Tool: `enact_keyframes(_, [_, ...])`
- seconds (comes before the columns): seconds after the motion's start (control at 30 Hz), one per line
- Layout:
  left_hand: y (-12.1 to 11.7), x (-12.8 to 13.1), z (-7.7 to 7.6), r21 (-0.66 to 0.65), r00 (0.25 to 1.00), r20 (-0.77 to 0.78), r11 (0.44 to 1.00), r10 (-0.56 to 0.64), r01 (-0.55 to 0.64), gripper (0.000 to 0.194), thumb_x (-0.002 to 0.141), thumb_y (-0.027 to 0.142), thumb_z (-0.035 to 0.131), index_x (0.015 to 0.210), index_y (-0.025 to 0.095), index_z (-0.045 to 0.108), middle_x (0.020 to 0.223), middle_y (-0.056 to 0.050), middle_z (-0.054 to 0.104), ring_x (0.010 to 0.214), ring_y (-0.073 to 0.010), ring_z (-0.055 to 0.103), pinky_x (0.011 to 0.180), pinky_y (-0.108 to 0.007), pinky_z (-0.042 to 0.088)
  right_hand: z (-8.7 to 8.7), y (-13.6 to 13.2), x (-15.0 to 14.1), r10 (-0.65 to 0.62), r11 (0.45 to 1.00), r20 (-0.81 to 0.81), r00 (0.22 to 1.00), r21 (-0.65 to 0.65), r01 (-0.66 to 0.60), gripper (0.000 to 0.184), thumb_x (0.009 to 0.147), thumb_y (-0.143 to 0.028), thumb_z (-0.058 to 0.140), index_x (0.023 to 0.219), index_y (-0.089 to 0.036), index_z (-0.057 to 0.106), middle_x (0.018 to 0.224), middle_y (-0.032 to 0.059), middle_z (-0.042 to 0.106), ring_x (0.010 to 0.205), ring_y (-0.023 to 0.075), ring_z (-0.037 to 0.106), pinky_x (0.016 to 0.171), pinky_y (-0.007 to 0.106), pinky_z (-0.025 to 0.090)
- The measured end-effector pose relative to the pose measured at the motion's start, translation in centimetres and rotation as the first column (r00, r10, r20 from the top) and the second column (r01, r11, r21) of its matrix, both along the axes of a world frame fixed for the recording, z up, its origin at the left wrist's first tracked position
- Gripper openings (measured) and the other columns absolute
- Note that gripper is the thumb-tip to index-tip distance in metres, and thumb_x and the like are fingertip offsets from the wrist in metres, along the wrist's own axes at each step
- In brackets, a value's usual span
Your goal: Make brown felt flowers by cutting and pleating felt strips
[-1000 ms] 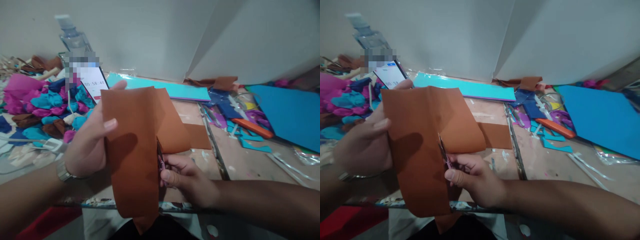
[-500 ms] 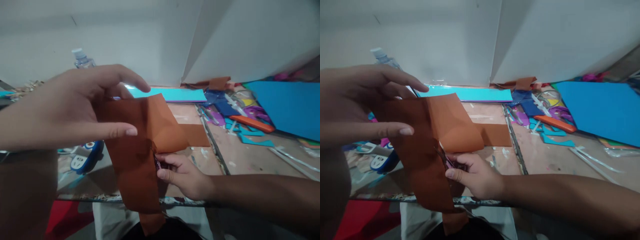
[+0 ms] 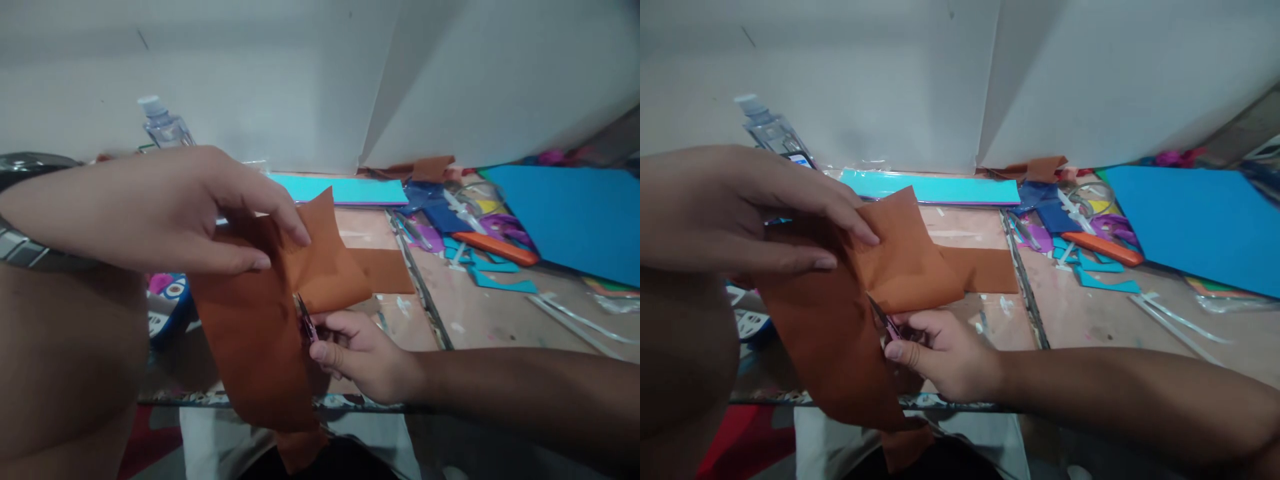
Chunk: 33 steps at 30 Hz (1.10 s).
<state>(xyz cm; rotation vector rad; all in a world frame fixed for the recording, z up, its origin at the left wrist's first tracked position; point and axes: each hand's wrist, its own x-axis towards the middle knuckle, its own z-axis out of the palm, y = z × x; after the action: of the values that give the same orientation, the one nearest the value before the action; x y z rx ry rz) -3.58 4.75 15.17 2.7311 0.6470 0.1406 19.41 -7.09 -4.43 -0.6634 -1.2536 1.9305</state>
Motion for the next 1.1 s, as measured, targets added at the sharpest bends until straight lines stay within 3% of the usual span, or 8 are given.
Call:
enact_keyframes(0.13, [-0.1, 0.6, 0.0, -0.037, 1.0, -0.011, 0.999, -0.015, 0.015, 0.035, 0.094, 0.038, 0.066, 0.127, 0.031, 0.075, 0.118, 0.005, 0.078, 0.101, -0.0158, 0.076, 0.077, -0.019, 0.058, 0.3, -0.1, 0.0, 0.003, 1.0, -0.002, 1.0, -0.029, -0.004, 0.034, 0.094, -0.048, 0.077, 0.091, -0.016, 0.067, 0.077, -0.002, 0.058, 0.065, 0.0082, 0.048, 0.058, 0.022, 0.039])
enact_keyframes(0.3, [0.4, 1.1, -0.4, -0.024, 0.999, -0.025, 0.999, -0.046, 0.045, 0.037, 0.091, 0.033, 0.069, 0.127, 0.031, 0.076, 0.115, 0.004, 0.079, 0.095, -0.0135, 0.075, 0.074, -0.018, 0.056, 0.4, -0.1, -0.3, -0.003, 0.997, 0.012, 1.0, -0.075, 0.004, 0.04, 0.091, -0.053, 0.078, 0.085, -0.017, 0.061, 0.069, -0.0046, 0.049, 0.059, 0.0078, 0.042, 0.052, 0.023, 0.033])
enact_keyframes(0.57, [1.3, 1.6, -1.4, -0.124, 0.999, -0.012, 0.991, -0.045, 0.043, 0.028, 0.092, 0.033, 0.072, 0.118, 0.027, 0.08, 0.106, 0.003, 0.082, 0.085, -0.0136, 0.075, 0.071, -0.02, 0.055, 0.1, 0.1, -0.1, -0.005, 0.997, -0.008, 1.0, -0.076, 0.005, 0.035, 0.096, -0.048, 0.075, 0.089, -0.017, 0.061, 0.071, -0.0047, 0.05, 0.057, 0.0067, 0.043, 0.051, 0.022, 0.033])
enact_keyframes(0.7, [1.3, 1.6, -1.5, -0.133, 1.0, 0.02, 0.991, -0.018, 0.02, 0.02, 0.094, 0.027, 0.071, 0.112, 0.027, 0.081, 0.097, 0.005, 0.082, 0.078, -0.0095, 0.073, 0.066, -0.017, 0.053, 0.1, 0.1, -0.1, -0.014, 0.998, 0.008, 1.0, -0.069, 0.014, 0.035, 0.096, -0.047, 0.075, 0.087, -0.016, 0.061, 0.07, -0.0043, 0.051, 0.057, 0.0069, 0.044, 0.05, 0.022, 0.033])
enact_keyframes(0.93, [1.3, 1.6, -1.6, -0.12, 1.0, -0.012, 0.993, 0.004, -0.006, 0.033, 0.09, 0.031, 0.074, 0.122, 0.029, 0.079, 0.092, 0.005, 0.081, 0.073, -0.0095, 0.073, 0.061, -0.015, 0.049, 0.6, 0.1, -0.3, -0.032, 0.995, 0.038, 0.999, -0.094, 0.035, 0.039, 0.092, -0.05, 0.079, 0.084, -0.017, 0.059, 0.068, -0.0049, 0.049, 0.055, 0.0073, 0.044, 0.049, 0.022, 0.032])
enact_keyframes(1.1, [1.0, 1.8, -1.7, -0.114, 1.0, 0.02, 0.994, 0.005, -0.003, 0.034, 0.086, 0.021, 0.076, 0.119, 0.028, 0.081, 0.086, 0.004, 0.081, 0.071, -0.0098, 0.074, 0.058, -0.013, 0.05, 0.6, 0.0, -0.2, -0.012, 0.993, 0.074, 0.997, -0.113, 0.021, 0.04, 0.094, -0.051, 0.077, 0.083, -0.017, 0.058, 0.067, -0.0043, 0.049, 0.056, 0.0076, 0.045, 0.049, 0.023, 0.032])
